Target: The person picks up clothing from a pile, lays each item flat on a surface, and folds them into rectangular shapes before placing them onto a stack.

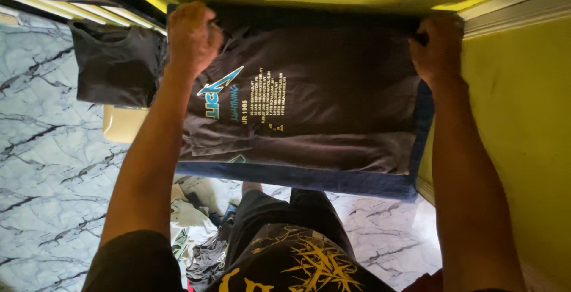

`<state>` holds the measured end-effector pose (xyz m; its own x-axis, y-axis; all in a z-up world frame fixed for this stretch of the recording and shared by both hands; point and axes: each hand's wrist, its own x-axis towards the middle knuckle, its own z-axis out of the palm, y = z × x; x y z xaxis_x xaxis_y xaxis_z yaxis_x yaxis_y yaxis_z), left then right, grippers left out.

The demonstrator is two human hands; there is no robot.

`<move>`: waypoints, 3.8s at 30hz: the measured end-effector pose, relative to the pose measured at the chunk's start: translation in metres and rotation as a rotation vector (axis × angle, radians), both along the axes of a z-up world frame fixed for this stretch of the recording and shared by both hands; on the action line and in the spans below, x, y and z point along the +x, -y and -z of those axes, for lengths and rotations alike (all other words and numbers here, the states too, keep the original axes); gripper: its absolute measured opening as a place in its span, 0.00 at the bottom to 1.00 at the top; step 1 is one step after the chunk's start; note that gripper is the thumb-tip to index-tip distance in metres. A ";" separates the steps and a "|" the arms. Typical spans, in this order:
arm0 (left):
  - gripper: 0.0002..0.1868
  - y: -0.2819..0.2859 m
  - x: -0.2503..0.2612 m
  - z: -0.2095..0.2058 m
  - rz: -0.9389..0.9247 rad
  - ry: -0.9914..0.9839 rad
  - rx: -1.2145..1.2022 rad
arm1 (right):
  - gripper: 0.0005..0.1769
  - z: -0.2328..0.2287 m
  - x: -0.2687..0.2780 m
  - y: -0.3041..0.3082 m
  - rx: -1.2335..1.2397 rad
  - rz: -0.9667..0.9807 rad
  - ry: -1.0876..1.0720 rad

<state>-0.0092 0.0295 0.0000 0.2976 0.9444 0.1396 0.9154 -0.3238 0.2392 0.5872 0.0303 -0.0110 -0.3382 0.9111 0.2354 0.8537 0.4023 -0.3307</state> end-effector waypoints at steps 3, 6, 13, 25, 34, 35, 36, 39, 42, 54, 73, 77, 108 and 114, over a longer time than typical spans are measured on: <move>0.35 -0.001 0.003 -0.023 0.139 -0.007 -0.021 | 0.13 -0.008 -0.008 0.010 -0.123 0.104 -0.105; 0.37 0.009 0.010 -0.005 0.101 -0.113 0.078 | 0.11 -0.012 -0.016 0.020 -0.041 0.092 -0.014; 0.14 0.008 0.007 0.033 0.037 -0.141 0.262 | 0.09 -0.017 -0.024 0.035 0.079 0.054 -0.004; 0.33 0.006 -0.013 -0.050 0.131 -0.099 0.162 | 0.16 -0.044 -0.024 0.097 0.212 0.140 -0.023; 0.17 0.099 -0.046 -0.060 0.240 0.004 0.033 | 0.08 -0.027 -0.038 0.158 -0.040 0.496 -0.339; 0.18 0.108 -0.045 -0.060 0.218 0.020 0.009 | 0.06 -0.030 -0.034 0.168 0.043 0.361 -0.133; 0.24 0.110 -0.039 -0.059 0.195 0.024 0.049 | 0.08 -0.031 -0.031 0.174 0.123 0.225 0.073; 0.38 0.109 -0.018 -0.049 0.081 0.014 0.129 | 0.12 -0.023 -0.038 0.180 0.108 0.207 -0.102; 0.43 0.090 -0.004 -0.029 -0.075 -0.068 0.177 | 0.11 -0.019 -0.037 0.178 0.071 0.255 -0.049; 0.10 0.049 -0.036 -0.068 0.062 0.074 0.321 | 0.12 -0.023 -0.011 0.136 0.070 0.288 0.006; 0.21 0.264 -0.073 -0.035 0.234 -0.078 0.043 | 0.12 0.029 -0.009 0.230 -0.245 0.526 -0.531; 0.20 0.262 -0.074 -0.021 0.220 -0.174 -0.120 | 0.19 0.001 -0.017 0.228 -0.100 0.314 0.257; 0.17 0.321 -0.098 -0.003 0.178 0.375 -0.030 | 0.18 0.016 -0.450 0.268 -1.018 0.545 -1.123; 0.21 0.324 -0.148 0.022 -0.365 0.699 -0.068 | 0.23 0.016 -0.454 0.274 -0.865 0.597 -1.075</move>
<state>-0.1573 -0.2947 -0.0219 -0.1684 0.9786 0.1181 0.5911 0.0043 0.8066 0.1327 -0.2435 -0.0267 0.1017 0.8324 -0.5448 0.0199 -0.5492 -0.8355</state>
